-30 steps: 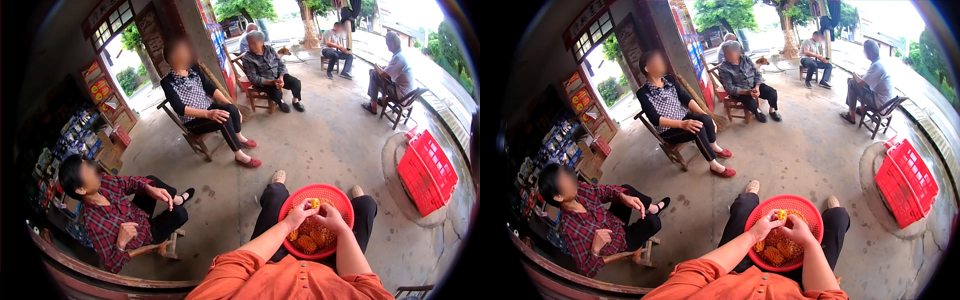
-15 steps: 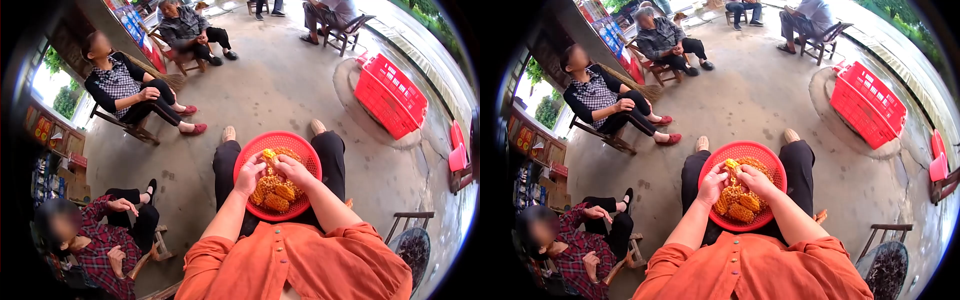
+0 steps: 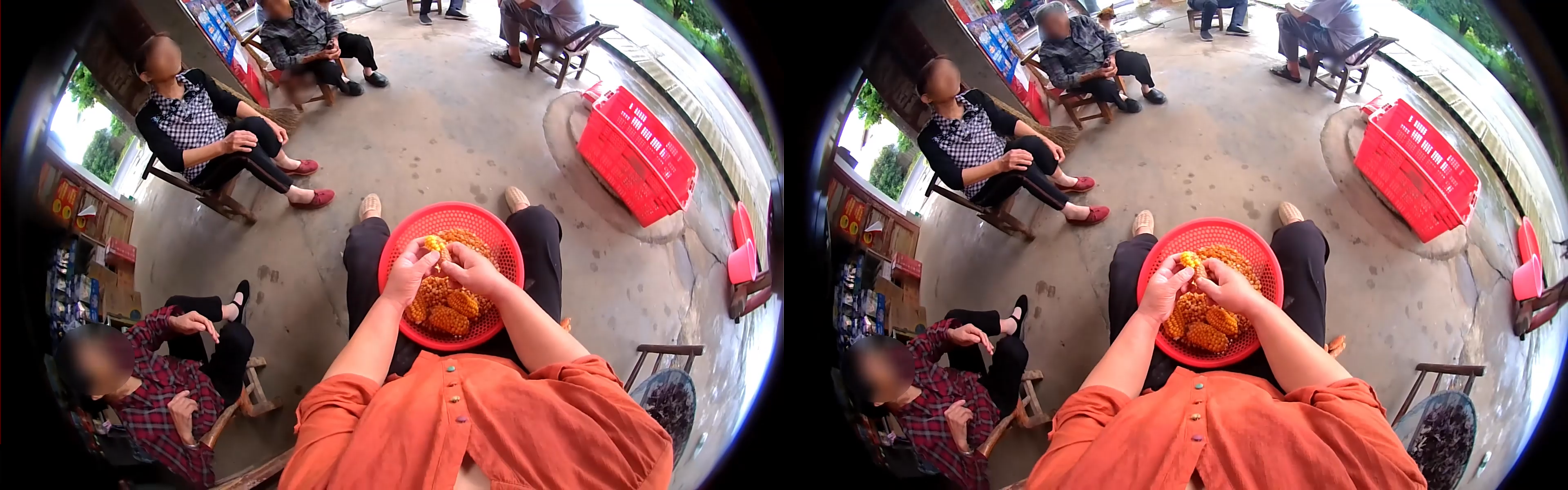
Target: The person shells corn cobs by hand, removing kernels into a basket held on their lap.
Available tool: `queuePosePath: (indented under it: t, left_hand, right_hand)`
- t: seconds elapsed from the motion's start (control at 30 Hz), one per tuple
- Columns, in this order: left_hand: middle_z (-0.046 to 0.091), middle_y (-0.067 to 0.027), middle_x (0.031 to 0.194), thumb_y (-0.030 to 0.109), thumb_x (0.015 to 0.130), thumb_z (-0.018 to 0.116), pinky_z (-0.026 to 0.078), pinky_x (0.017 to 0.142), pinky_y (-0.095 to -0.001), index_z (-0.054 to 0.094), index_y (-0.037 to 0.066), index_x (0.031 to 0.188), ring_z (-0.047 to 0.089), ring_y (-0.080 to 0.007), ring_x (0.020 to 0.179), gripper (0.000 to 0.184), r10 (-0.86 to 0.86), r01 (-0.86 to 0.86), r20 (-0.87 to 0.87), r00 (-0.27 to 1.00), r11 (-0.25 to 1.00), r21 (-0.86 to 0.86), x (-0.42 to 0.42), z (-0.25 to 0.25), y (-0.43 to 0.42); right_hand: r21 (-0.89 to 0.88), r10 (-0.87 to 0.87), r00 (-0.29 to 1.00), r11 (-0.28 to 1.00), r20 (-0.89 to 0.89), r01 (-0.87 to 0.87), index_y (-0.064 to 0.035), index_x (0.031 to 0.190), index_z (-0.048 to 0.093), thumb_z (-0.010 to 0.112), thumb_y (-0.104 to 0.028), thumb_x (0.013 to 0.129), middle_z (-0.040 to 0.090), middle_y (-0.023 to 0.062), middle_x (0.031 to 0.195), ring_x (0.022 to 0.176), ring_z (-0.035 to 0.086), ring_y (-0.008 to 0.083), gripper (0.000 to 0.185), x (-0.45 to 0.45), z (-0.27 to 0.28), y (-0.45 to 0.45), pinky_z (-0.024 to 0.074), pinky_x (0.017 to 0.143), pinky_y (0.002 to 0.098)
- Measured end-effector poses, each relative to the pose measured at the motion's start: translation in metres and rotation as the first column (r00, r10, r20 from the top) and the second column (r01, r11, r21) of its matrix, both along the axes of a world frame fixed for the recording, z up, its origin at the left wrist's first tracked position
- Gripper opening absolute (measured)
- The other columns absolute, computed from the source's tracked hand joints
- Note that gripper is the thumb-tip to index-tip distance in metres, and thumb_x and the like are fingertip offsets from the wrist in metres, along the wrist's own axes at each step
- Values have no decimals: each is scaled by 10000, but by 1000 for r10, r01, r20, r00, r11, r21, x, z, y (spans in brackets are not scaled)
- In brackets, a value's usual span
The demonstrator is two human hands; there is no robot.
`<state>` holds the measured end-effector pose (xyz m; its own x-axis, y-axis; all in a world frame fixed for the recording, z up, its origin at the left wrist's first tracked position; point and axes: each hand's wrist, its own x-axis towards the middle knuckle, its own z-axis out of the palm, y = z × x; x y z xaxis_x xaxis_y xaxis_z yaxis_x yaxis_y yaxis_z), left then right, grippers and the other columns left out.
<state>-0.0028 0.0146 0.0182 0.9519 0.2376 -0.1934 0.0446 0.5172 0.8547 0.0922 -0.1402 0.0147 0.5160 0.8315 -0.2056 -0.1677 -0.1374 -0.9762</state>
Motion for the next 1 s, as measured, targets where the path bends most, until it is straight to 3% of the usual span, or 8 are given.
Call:
queuePosePath:
  t: [0.3,0.37,0.5,0.57,0.8,0.87,0.93,1.0]
  left_hand:
    - [600,-39,1091,24,919,521,485,768,-231,481,36,1253,582,-98,943,336,-33,36,-23,999,992,121,2,-1,-3]
    - [593,-46,1113,-11,892,485,486,805,-244,468,21,1265,579,-105,975,375,-54,54,0,999,986,160,4,-5,-2]
    - [571,12,1003,-5,877,461,430,698,-185,487,41,1237,508,-41,792,363,-11,25,-61,998,971,238,5,-3,-6]
    - [571,-4,1057,-36,856,451,455,758,-201,470,36,1268,548,-64,892,419,-1,15,-65,998,978,207,6,-1,-7]
    - [575,-23,1134,61,931,552,465,841,-221,457,29,1313,565,-87,977,395,-44,50,-37,998,980,190,2,2,-8]
    - [577,-28,1150,131,960,579,460,890,-233,488,31,1290,568,-103,1026,356,-110,117,-50,993,978,172,5,-14,-1]
    - [577,-27,1155,126,962,578,456,910,-240,501,33,1277,566,-107,1045,337,-96,101,-42,995,984,145,6,-11,-4]
    - [577,-26,1161,121,963,577,453,929,-247,514,35,1264,564,-111,1064,319,-72,76,-34,997,989,124,6,-10,-5]
  right_hand:
    - [-56,2,975,998,223,11,-16,1170,520,590,-191,941,615,60,823,630,601,111,297,0,-6,-3,496,582,275]
    - [-75,8,911,997,411,25,-10,1160,522,579,-199,945,617,68,816,622,603,113,292,2,-10,-3,498,580,280]
    - [-43,0,925,999,381,18,-11,1145,529,572,-209,947,617,63,809,619,603,117,283,1,4,-5,496,575,281]
    - [-91,11,994,996,111,-1,-12,1137,531,567,-202,946,618,56,808,609,596,120,272,1,11,-5,492,567,276]
    - [-59,18,976,998,216,-5,-24,1142,525,564,-200,964,607,25,856,646,553,65,254,8,-4,-3,467,581,220]
    - [22,-10,994,1000,109,8,-22,1139,525,588,-208,958,612,24,863,693,566,66,268,3,-1,-2,466,606,218]
    - [45,-49,983,998,179,41,-2,1112,559,670,-249,894,664,73,875,770,620,119,348,3,1,-3,500,664,278]
    - [-74,-32,852,994,523,83,-9,1117,576,676,-261,895,677,84,895,788,634,138,351,3,14,-8,507,689,284]
